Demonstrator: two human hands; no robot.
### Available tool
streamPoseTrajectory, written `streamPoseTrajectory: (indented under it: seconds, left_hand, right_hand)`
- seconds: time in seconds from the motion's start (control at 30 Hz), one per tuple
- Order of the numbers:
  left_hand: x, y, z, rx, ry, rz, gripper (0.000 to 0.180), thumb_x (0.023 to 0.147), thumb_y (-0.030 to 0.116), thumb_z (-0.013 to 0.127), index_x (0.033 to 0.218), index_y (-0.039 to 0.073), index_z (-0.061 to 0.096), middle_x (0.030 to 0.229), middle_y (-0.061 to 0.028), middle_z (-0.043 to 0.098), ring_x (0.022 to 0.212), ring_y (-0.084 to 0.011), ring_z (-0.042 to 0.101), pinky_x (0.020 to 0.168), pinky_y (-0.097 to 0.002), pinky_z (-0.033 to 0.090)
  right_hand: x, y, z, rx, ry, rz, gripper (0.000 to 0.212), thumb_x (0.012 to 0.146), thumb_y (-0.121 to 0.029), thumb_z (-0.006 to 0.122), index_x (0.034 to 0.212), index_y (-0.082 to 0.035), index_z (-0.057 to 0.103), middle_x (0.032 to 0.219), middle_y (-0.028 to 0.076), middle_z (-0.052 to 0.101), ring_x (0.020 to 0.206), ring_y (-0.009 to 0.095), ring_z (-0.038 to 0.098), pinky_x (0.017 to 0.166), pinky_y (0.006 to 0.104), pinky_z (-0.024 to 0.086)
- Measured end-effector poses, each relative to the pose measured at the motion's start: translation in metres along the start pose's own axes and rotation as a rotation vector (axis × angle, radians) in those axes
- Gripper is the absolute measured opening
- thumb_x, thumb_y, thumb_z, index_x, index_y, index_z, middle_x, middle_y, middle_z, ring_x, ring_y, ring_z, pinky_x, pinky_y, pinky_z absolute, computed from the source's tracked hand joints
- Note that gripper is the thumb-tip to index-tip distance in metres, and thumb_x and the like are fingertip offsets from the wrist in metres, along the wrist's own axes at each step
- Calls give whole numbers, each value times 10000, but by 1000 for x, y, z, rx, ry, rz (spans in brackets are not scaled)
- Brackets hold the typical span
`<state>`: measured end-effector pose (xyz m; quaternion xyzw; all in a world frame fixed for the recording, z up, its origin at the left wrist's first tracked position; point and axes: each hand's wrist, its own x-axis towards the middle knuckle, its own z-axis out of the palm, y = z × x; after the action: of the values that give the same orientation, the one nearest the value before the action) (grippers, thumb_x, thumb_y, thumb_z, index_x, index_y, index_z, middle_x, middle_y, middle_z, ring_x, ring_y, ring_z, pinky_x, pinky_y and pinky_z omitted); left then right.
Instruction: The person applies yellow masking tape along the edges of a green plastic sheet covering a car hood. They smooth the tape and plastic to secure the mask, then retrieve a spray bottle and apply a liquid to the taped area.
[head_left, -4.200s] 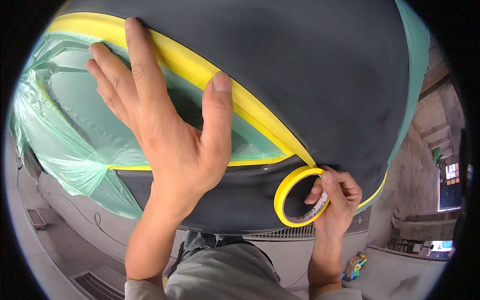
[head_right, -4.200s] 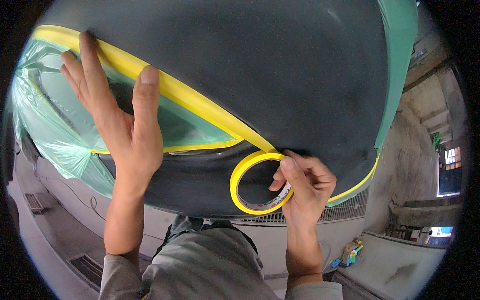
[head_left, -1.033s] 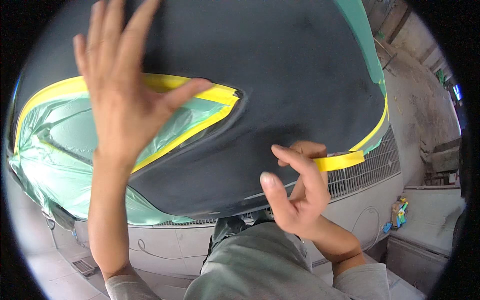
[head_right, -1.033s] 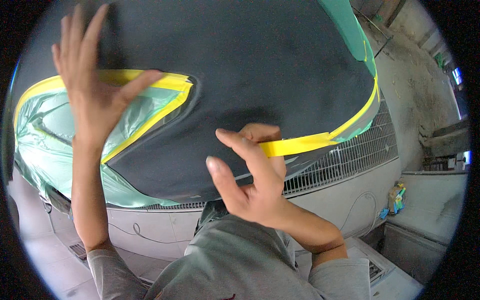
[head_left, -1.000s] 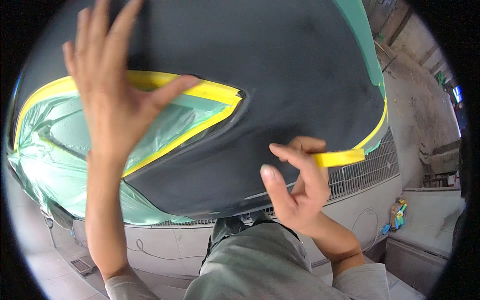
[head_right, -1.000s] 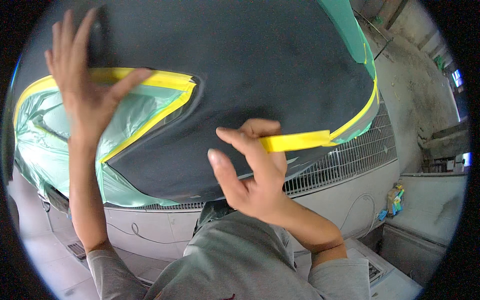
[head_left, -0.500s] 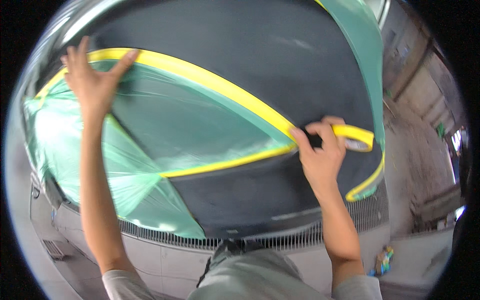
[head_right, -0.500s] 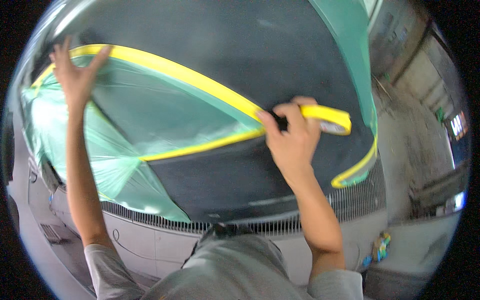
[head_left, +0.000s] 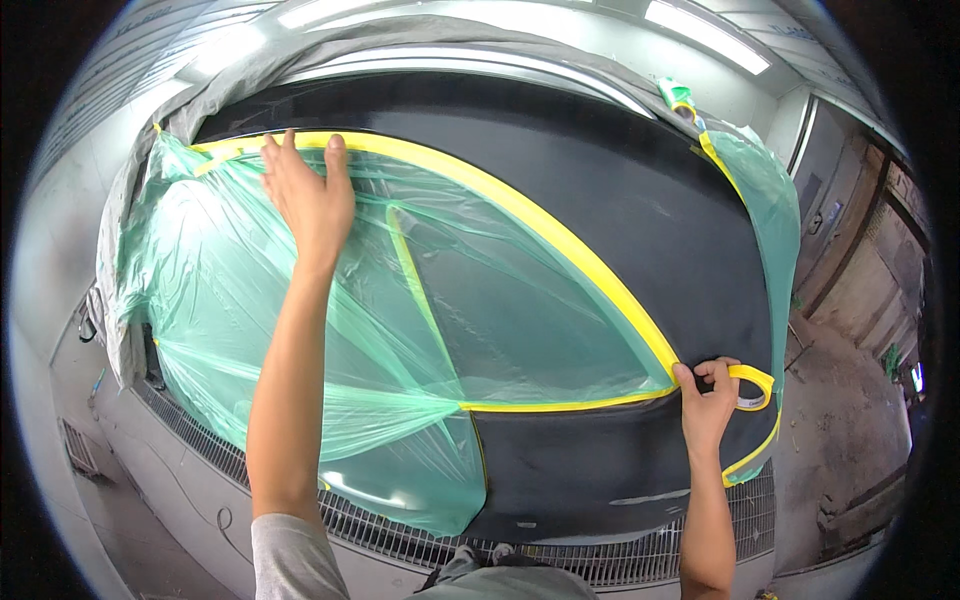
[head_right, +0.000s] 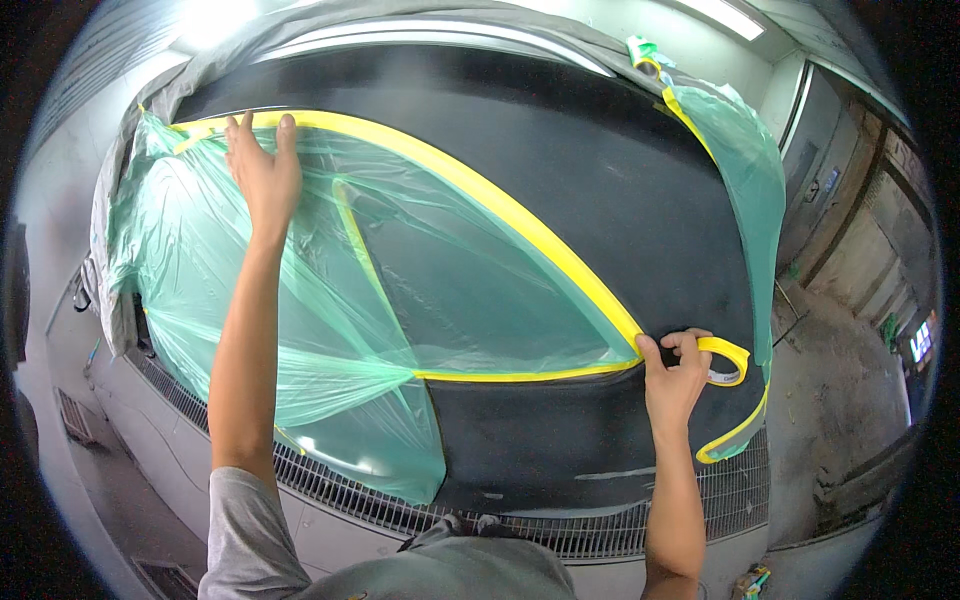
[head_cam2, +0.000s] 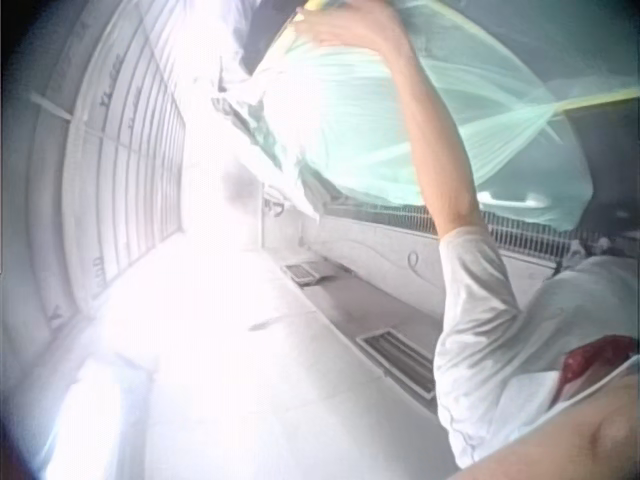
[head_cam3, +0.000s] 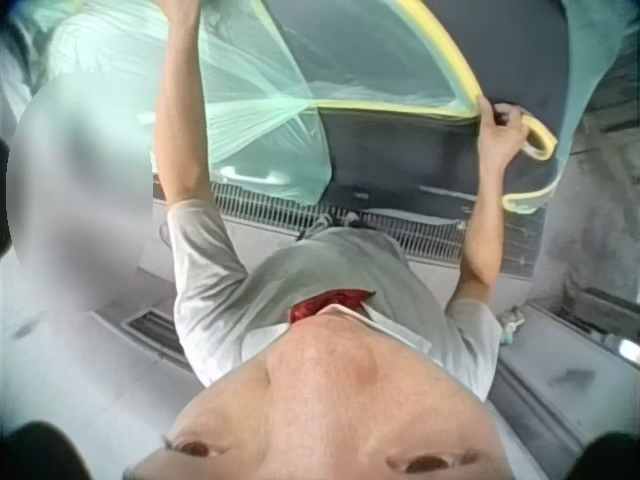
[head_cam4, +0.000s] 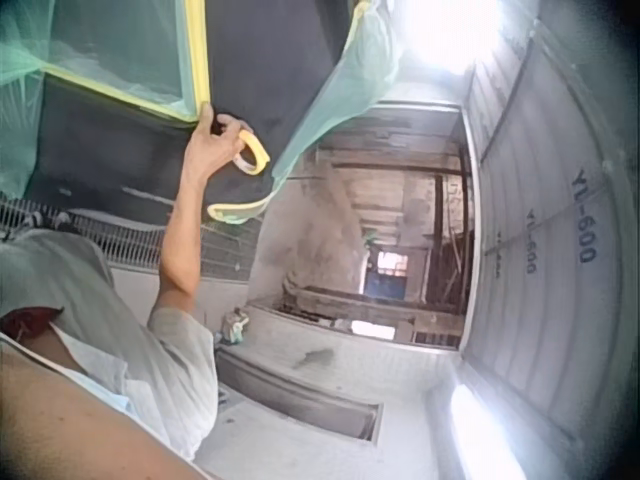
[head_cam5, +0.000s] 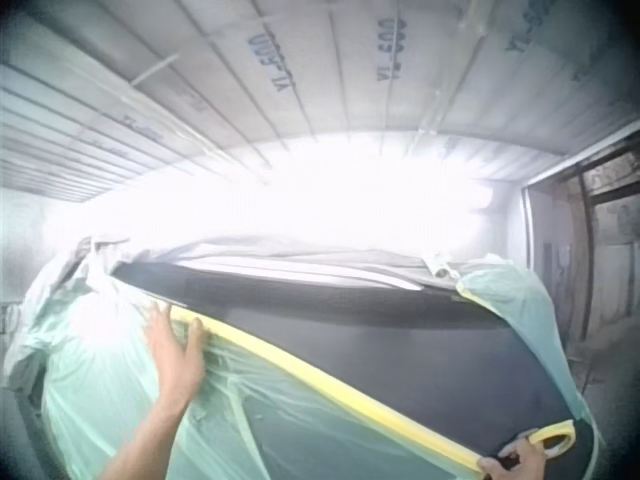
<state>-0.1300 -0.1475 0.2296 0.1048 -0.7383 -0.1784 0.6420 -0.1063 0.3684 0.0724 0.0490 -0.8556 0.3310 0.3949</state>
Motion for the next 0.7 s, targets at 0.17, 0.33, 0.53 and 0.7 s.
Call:
streamPoseTrajectory:
  seconds: [0.17, 0.33, 0.53, 0.7]
  left_hand:
    - [-49, 31, -1, 40, -196, 475, 824, 1076, 566, 550, 1575, -77, 416, 1669, -324, 352, 1578, -454, 308, 1294, -573, 199]
    - [-142, 69, -6, -38, -533, 665, 876, 1010, 554, 628, 1635, -3, 372, 1710, -277, 305, 1605, -442, 256, 1291, -604, 190]
    - [-262, 101, -90, -681, -635, 360, 398, 885, 174, 814, 1218, -18, 712, 1299, -200, 697, 1163, -404, 664, 1001, -486, 513]
    - [-318, 125, -120, -1119, -1232, -891, 333, 1073, 214, 696, 1270, -54, 685, 1046, -107, 744, 819, -160, 675, 786, -327, 548]
  right_hand:
    - [3, 0, 3, 51, -24, 7, 286, 830, -143, 896, 870, 4, 654, 834, 111, 641, 795, 279, 585, 766, 392, 494]
    - [5, -18, -9, -121, -38, -81, 325, 832, -235, 910, 914, 16, 720, 869, 156, 658, 777, 287, 616, 728, 401, 512]
    - [-63, -85, -42, 163, -416, -125, 546, 1040, -115, 647, 1551, -5, 488, 1025, 156, 642, 848, 253, 601, 797, 377, 510]
    - [-104, -98, -64, 468, -897, -265, 786, 1008, 15, 651, 1648, 100, 203, 1035, 135, 703, 869, 115, 630, 806, 237, 489]
